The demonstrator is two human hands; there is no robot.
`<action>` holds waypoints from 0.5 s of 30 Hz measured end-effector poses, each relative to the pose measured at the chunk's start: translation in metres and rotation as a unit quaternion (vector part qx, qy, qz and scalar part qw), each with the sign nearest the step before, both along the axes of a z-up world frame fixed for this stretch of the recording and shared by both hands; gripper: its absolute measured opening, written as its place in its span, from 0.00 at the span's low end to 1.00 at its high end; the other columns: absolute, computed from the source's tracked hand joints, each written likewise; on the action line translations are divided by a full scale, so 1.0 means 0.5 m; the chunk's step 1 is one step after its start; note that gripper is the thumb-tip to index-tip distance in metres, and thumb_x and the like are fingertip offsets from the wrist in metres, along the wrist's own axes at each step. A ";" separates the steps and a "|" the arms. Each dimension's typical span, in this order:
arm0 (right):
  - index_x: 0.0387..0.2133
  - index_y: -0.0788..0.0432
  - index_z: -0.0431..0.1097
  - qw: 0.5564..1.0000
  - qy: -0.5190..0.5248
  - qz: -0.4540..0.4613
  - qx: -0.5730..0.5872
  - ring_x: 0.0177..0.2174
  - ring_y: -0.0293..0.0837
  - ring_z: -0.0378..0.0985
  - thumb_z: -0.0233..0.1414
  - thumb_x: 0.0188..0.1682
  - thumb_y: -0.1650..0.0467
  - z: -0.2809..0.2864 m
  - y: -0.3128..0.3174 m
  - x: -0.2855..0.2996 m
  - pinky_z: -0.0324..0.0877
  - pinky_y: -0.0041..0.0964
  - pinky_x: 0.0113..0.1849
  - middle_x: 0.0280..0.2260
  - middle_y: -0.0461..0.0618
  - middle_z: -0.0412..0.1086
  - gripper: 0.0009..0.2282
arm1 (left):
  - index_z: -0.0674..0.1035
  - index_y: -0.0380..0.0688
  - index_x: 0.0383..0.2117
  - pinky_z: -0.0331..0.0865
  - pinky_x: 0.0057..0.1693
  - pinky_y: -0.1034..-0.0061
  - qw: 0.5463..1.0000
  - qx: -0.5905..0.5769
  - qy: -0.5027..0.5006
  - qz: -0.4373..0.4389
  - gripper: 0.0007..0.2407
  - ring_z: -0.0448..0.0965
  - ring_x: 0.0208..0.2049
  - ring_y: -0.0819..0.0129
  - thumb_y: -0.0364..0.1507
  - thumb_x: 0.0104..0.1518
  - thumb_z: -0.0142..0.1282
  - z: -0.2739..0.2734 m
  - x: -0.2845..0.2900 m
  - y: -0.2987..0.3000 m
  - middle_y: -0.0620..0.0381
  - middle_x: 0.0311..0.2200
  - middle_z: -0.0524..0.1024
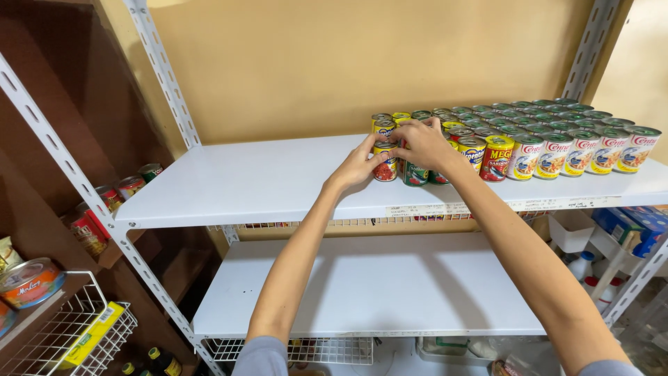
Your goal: Taking canned food products from a cardboard box and arranging them neatly on a retail shelf.
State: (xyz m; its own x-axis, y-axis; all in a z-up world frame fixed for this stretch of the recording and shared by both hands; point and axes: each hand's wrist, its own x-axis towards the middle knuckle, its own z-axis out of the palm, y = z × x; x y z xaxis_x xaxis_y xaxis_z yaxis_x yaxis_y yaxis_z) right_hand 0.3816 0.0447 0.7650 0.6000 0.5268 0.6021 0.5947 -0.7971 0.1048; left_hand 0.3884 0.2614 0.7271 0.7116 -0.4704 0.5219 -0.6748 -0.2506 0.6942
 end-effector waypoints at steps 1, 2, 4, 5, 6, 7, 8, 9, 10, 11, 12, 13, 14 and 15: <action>0.42 0.54 0.78 1.000 -0.001 0.005 0.006 0.54 0.51 0.68 0.59 0.45 0.57 0.001 0.000 -0.003 0.51 0.58 0.52 0.49 0.56 0.71 0.17 | 0.68 0.41 0.58 0.77 0.49 0.69 1.000 -0.001 0.001 0.004 0.18 0.81 0.45 0.62 0.34 0.64 0.54 0.002 -0.004 -0.001 0.49 0.52 0.77; 0.42 0.54 0.78 1.000 -0.001 0.010 0.012 0.53 0.51 0.69 0.59 0.45 0.57 0.000 0.001 -0.008 0.52 0.58 0.51 0.49 0.56 0.71 0.18 | 0.68 0.41 0.58 0.77 0.49 0.69 1.000 -0.002 0.004 0.008 0.18 0.81 0.45 0.62 0.34 0.64 0.54 0.002 -0.010 -0.002 0.48 0.52 0.77; 0.43 0.53 0.78 1.000 0.013 0.004 0.015 0.53 0.50 0.69 0.58 0.46 0.59 0.001 0.000 -0.013 0.53 0.58 0.51 0.48 0.53 0.72 0.16 | 0.68 0.41 0.58 0.77 0.50 0.69 1.000 -0.007 0.009 0.003 0.18 0.81 0.46 0.63 0.33 0.64 0.53 -0.003 -0.008 0.000 0.49 0.54 0.76; 0.43 0.53 0.77 1.000 0.025 -0.002 0.017 0.53 0.49 0.70 0.57 0.47 0.61 0.000 -0.001 -0.017 0.53 0.58 0.51 0.46 0.51 0.73 0.15 | 0.67 0.42 0.58 0.76 0.51 0.69 1.000 -0.012 0.011 -0.002 0.18 0.81 0.46 0.63 0.32 0.63 0.53 -0.006 -0.008 0.001 0.49 0.55 0.75; 0.43 0.53 0.77 1.000 0.025 -0.002 0.017 0.53 0.49 0.70 0.57 0.47 0.61 0.002 0.000 -0.025 0.53 0.58 0.51 0.46 0.51 0.73 0.15 | 0.67 0.42 0.58 0.76 0.51 0.69 1.000 -0.012 0.011 -0.002 0.18 0.81 0.46 0.63 0.32 0.63 0.53 -0.005 -0.007 0.003 0.49 0.55 0.75; 0.43 0.53 0.77 1.000 0.023 0.003 0.016 0.52 0.50 0.69 0.59 0.44 0.60 0.004 0.002 -0.033 0.53 0.58 0.50 0.44 0.50 0.73 0.16 | 0.67 0.42 0.59 0.74 0.54 0.67 1.000 0.000 -0.031 -0.001 0.20 0.79 0.50 0.60 0.30 0.62 0.56 -0.005 -0.007 0.004 0.48 0.55 0.75; 0.42 0.53 0.77 1.000 0.021 0.008 0.016 0.51 0.50 0.68 0.60 0.42 0.59 0.010 0.005 -0.040 0.53 0.58 0.49 0.43 0.50 0.73 0.17 | 0.67 0.42 0.60 0.71 0.57 0.65 0.997 0.012 -0.073 0.000 0.22 0.77 0.54 0.56 0.28 0.60 0.60 0.000 -0.005 0.008 0.47 0.55 0.75; 0.42 0.53 0.77 1.000 0.019 0.008 0.015 0.51 0.50 0.68 0.60 0.42 0.59 0.017 0.009 -0.054 0.53 0.58 0.49 0.43 0.50 0.73 0.17 | 0.67 0.42 0.60 0.71 0.57 0.65 0.997 0.011 -0.076 -0.001 0.22 0.77 0.54 0.56 0.28 0.60 0.60 0.015 -0.026 0.008 0.47 0.55 0.75; 0.40 0.51 0.78 1.000 -0.003 -0.012 0.002 0.51 0.50 0.68 0.60 0.42 0.59 0.022 0.012 -0.067 0.54 0.57 0.50 0.42 0.48 0.73 0.15 | 0.67 0.42 0.60 0.69 0.57 0.63 0.991 0.024 -0.120 0.049 0.25 0.74 0.54 0.51 0.26 0.55 0.62 0.027 -0.048 0.008 0.43 0.54 0.71; 0.38 0.50 0.78 0.999 -0.024 -0.032 -0.011 0.50 0.50 0.68 0.60 0.42 0.60 0.026 0.015 -0.080 0.54 0.56 0.51 0.42 0.46 0.74 0.13 | 0.67 0.42 0.61 0.67 0.57 0.62 0.981 0.037 -0.165 0.097 0.28 0.71 0.54 0.45 0.23 0.51 0.65 0.040 -0.068 0.008 0.39 0.52 0.67; 0.38 0.50 0.78 0.999 -0.024 -0.031 -0.012 0.50 0.50 0.68 0.60 0.42 0.60 0.026 0.013 -0.074 0.54 0.56 0.51 0.42 0.46 0.74 0.13 | 0.67 0.42 0.61 0.67 0.57 0.62 0.981 0.036 -0.165 0.098 0.28 0.71 0.54 0.45 0.23 0.51 0.65 0.048 -0.075 0.009 0.39 0.52 0.67; 0.37 0.50 0.79 1.000 -0.021 -0.022 -0.005 0.50 0.49 0.68 0.60 0.43 0.60 0.026 0.011 -0.067 0.54 0.56 0.51 0.41 0.45 0.74 0.12 | 0.71 0.42 0.57 0.69 0.56 0.61 0.973 0.045 -0.193 0.120 0.25 0.72 0.52 0.45 0.22 0.49 0.65 0.055 -0.081 0.010 0.41 0.51 0.68; 0.36 0.50 0.79 1.000 -0.017 -0.012 0.003 0.49 0.48 0.68 0.60 0.43 0.60 0.023 0.009 -0.062 0.54 0.56 0.51 0.40 0.44 0.75 0.11 | 0.76 0.42 0.53 0.70 0.54 0.60 0.964 0.055 -0.220 0.142 0.23 0.74 0.51 0.45 0.20 0.47 0.64 0.060 -0.089 0.011 0.43 0.49 0.69; 0.36 0.50 0.79 1.000 -0.015 -0.011 0.004 0.49 0.48 0.68 0.60 0.43 0.60 0.030 0.012 -0.065 0.54 0.56 0.51 0.40 0.44 0.75 0.11 | 0.76 0.42 0.53 0.70 0.54 0.60 0.964 0.056 -0.218 0.142 0.23 0.74 0.51 0.45 0.20 0.47 0.64 0.064 -0.092 0.009 0.43 0.49 0.69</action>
